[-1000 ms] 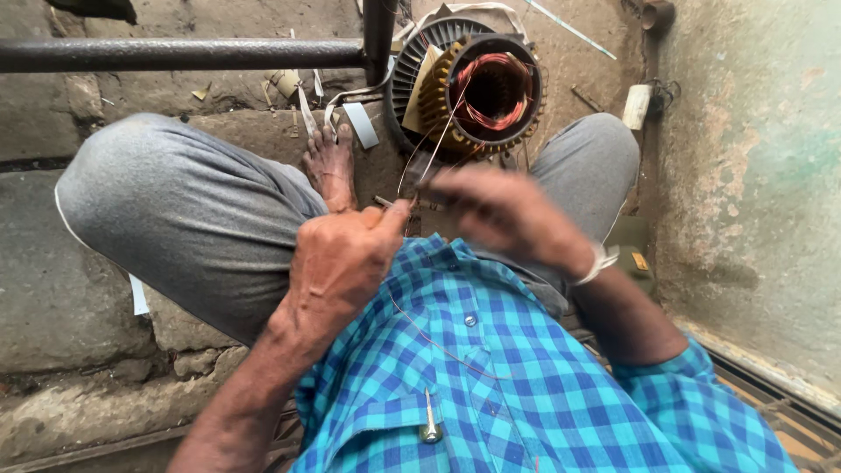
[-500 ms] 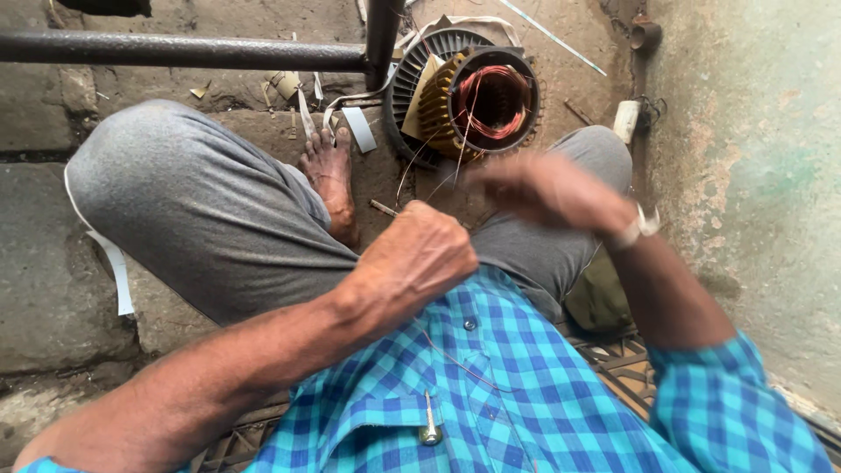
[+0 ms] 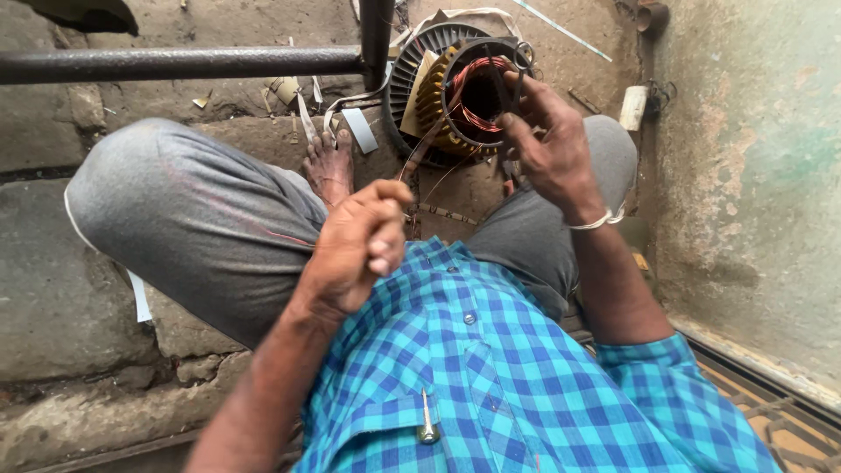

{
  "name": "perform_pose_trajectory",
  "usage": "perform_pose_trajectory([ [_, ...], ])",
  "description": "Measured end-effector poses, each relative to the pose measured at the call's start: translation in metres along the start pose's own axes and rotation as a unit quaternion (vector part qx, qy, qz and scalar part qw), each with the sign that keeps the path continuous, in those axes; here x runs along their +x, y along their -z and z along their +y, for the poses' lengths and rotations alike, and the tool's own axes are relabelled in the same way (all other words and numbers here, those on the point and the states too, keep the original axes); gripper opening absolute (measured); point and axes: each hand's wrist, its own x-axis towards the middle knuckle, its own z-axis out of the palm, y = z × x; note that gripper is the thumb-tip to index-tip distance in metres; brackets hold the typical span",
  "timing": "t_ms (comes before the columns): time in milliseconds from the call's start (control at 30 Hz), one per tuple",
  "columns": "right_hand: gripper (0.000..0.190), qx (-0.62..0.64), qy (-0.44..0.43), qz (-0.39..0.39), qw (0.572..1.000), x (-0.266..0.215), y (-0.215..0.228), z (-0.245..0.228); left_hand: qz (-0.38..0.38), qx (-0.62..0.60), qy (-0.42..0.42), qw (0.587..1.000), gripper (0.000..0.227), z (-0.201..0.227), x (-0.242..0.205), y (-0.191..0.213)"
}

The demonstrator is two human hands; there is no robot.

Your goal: The person sits on the floor and winds a copper wire around a motor stator core. They use pliers to cut the wire and tuck the end into the stator slots. The person continues winding the wire by hand, occasionally adjusting the coil with the pliers.

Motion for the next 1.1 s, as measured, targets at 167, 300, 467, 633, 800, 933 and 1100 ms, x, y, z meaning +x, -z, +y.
perform_pose_trajectory([
  [167, 0.047, -0.043, -0.092, 0.03, 0.994, 0.009, -0.042, -0.013, -0.099, -0.294, -0.013, 0.951, 0.011, -0.024, 0.004, -0.001],
  [300, 0.041, -0.084, 0.177, 0.072, 0.978, -0.007, -0.077, -0.065, -0.052, -0.282, 0.002, 0.958, 0.014, -0.029, -0.001, 0.008],
  [467, 0.052, -0.003, 0.164, -0.108, 0.981, -0.021, -0.056, -0.083, -0.033, -0.282, -0.002, 0.959, 0.015, -0.027, -0.009, 0.018],
  [633, 0.049, -0.108, -0.061, -0.003, 0.992, 0.007, -0.049, -0.069, -0.018, -0.185, -0.002, 0.983, 0.013, -0.035, -0.009, 0.015],
  [800, 0.055, 0.02, 0.319, -0.092, 0.943, -0.013, -0.054, -0.091, 0.084, -0.037, -0.008, 0.996, 0.013, -0.031, -0.008, 0.022],
  [933, 0.048, -0.035, 0.068, -0.148, 0.986, -0.002, -0.028, -0.087, 0.102, 0.107, -0.013, 0.989, 0.016, -0.032, -0.012, 0.023],
  [1100, 0.039, -0.088, 0.125, -0.063, 0.986, 0.009, -0.033, -0.084, 0.115, 0.242, -0.025, 0.963, 0.017, -0.031, -0.013, 0.019],
])
